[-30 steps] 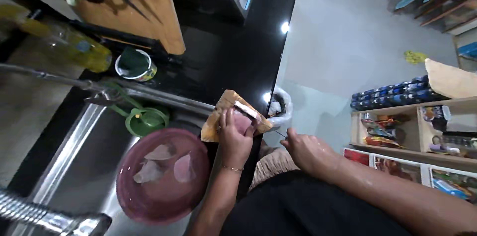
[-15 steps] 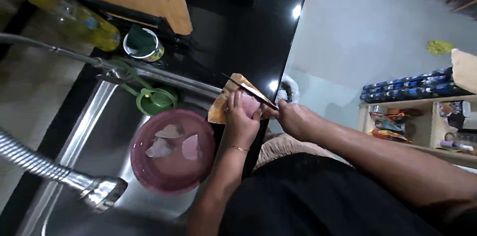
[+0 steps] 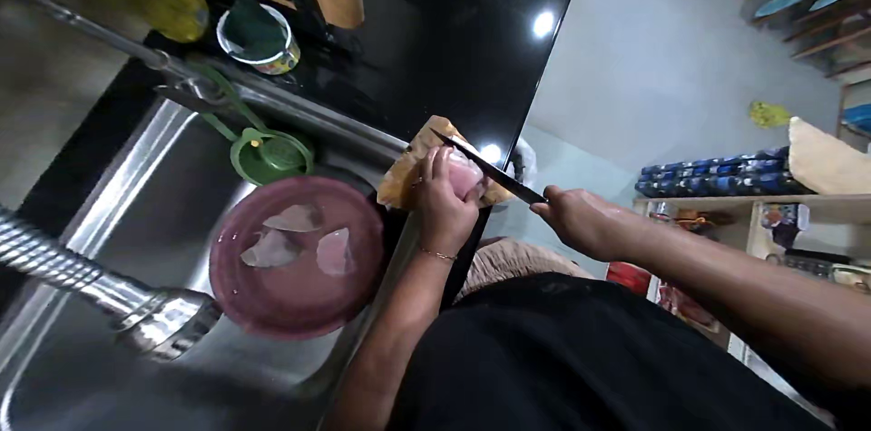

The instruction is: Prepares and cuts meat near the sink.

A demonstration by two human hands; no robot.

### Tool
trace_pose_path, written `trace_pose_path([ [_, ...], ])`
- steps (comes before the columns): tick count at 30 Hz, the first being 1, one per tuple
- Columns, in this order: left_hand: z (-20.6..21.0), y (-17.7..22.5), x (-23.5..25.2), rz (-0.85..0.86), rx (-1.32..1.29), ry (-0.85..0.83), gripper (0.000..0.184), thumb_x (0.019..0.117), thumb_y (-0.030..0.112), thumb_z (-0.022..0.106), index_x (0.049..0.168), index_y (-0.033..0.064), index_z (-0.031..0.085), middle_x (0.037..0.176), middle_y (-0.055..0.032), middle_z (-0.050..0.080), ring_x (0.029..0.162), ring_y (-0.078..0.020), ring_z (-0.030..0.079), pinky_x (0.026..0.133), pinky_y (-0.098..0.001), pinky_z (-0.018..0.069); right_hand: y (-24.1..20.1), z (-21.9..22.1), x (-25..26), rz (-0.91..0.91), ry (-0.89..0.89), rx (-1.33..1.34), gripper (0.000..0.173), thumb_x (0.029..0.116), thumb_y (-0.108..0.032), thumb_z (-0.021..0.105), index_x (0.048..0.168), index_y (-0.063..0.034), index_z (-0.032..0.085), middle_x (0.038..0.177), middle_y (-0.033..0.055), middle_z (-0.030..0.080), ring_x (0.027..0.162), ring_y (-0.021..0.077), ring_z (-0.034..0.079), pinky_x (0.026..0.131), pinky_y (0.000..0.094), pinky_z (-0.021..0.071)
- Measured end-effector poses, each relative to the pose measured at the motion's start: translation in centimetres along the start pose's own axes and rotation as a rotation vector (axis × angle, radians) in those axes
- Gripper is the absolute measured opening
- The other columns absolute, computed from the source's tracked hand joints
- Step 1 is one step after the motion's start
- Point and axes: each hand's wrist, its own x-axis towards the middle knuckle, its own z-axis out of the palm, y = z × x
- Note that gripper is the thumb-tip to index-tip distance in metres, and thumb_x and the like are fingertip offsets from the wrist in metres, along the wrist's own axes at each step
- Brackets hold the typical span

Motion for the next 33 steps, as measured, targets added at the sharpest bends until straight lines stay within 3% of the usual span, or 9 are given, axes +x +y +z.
trace_pose_path([
  [5,-0.1,-0.1,0.0,0.019,0.009,-0.010,0.074,0.0768,0.011,0.086,0.142,-0.0029,0.053,0.148,-0.0250,0.050,0.137,-0.0384,0.050,0.111,-0.0540,0.0439,-1.9,-1.1,1.8,0.015,-0.050,-0.035,0.046,0.1129,-0.039,0.034,0.120,0.0012,0.055,0.093,0.0177,0.061,0.083,0.0300,0.066,0.074,0.0453,0.0544],
  [9,0.0,-0.2,0.0,0.051,0.024,0.007,0.074,0.0763,0.009,0.085,0.141,-0.0044,0.053,0.148,-0.0260,0.050,0.135,-0.0394,0.053,0.109,-0.0547,0.0457,-3.9,-1.2,3.9,0.014,0.029,-0.047,0.048,0.1124,-0.041,0.035,0.114,0.0015,0.059,0.092,0.0198,0.064,0.077,0.0328,0.068,0.066,0.0486,0.0563],
  [12,0.1,0.0,-0.2,0.040,0.041,0.026,0.073,0.0777,0.011,0.084,0.142,-0.0039,0.051,0.149,-0.0253,0.049,0.135,-0.0388,0.052,0.109,-0.0536,0.0457,-4.7,-1.0,3.9,0.029,0.052,-0.061,0.048,0.1123,-0.041,0.035,0.114,0.0009,0.058,0.091,0.0191,0.064,0.073,0.0311,0.068,0.062,0.0455,0.0561],
  [19,-0.1,0.4,-0.3,-0.041,0.012,-0.022,0.079,0.0780,0.011,0.085,0.145,-0.0021,0.047,0.152,-0.0253,0.045,0.135,-0.0393,0.052,0.109,-0.0533,0.0465,-0.7,0.2,0.1,0.043,-0.011,-0.023,0.046,0.1130,-0.039,0.034,0.120,0.0014,0.055,0.091,0.0181,0.061,0.082,0.0317,0.065,0.075,0.0479,0.0538],
  [21,0.0,0.3,-0.2,-0.028,0.014,-0.037,0.079,0.0776,0.011,0.086,0.145,-0.0017,0.047,0.152,-0.0247,0.045,0.136,-0.0401,0.051,0.109,-0.0545,0.0455,-0.3,0.6,0.1,0.053,-0.013,-0.024,0.047,0.1129,-0.040,0.034,0.118,0.0012,0.055,0.090,0.0171,0.061,0.080,0.0301,0.065,0.073,0.0463,0.0539],
  [24,-0.2,0.3,0.0,-0.018,0.035,-0.057,0.079,0.0787,0.012,0.086,0.146,-0.0026,0.047,0.151,-0.0259,0.045,0.137,-0.0409,0.050,0.110,-0.0547,0.0445,-0.9,0.4,1.2,0.059,-0.027,-0.020,0.047,0.1130,-0.040,0.033,0.119,0.0010,0.055,0.091,0.0171,0.061,0.080,0.0290,0.065,0.073,0.0443,0.0540],
  [29,0.0,0.0,-0.2,0.004,0.042,-0.036,0.078,0.0798,0.014,0.085,0.145,-0.0029,0.047,0.151,-0.0267,0.045,0.136,-0.0411,0.051,0.110,-0.0544,0.0449,-3.1,0.7,4.1,0.044,0.075,0.011,0.048,0.1120,-0.041,0.037,0.126,0.0023,0.054,0.104,0.0230,0.066,0.098,0.0383,0.069,0.083,0.0544,0.0560],
  [33,0.0,0.3,-0.3,-0.018,0.069,-0.013,0.079,0.0806,0.018,0.086,0.145,-0.0039,0.047,0.151,-0.0267,0.046,0.133,-0.0412,0.053,0.108,-0.0548,0.0464,-3.6,1.1,4.6,0.008,0.131,-0.035,0.042,0.1123,-0.034,0.039,0.125,0.0033,0.053,0.103,0.0236,0.067,0.097,0.0400,0.070,0.081,0.0550,0.0571],
])
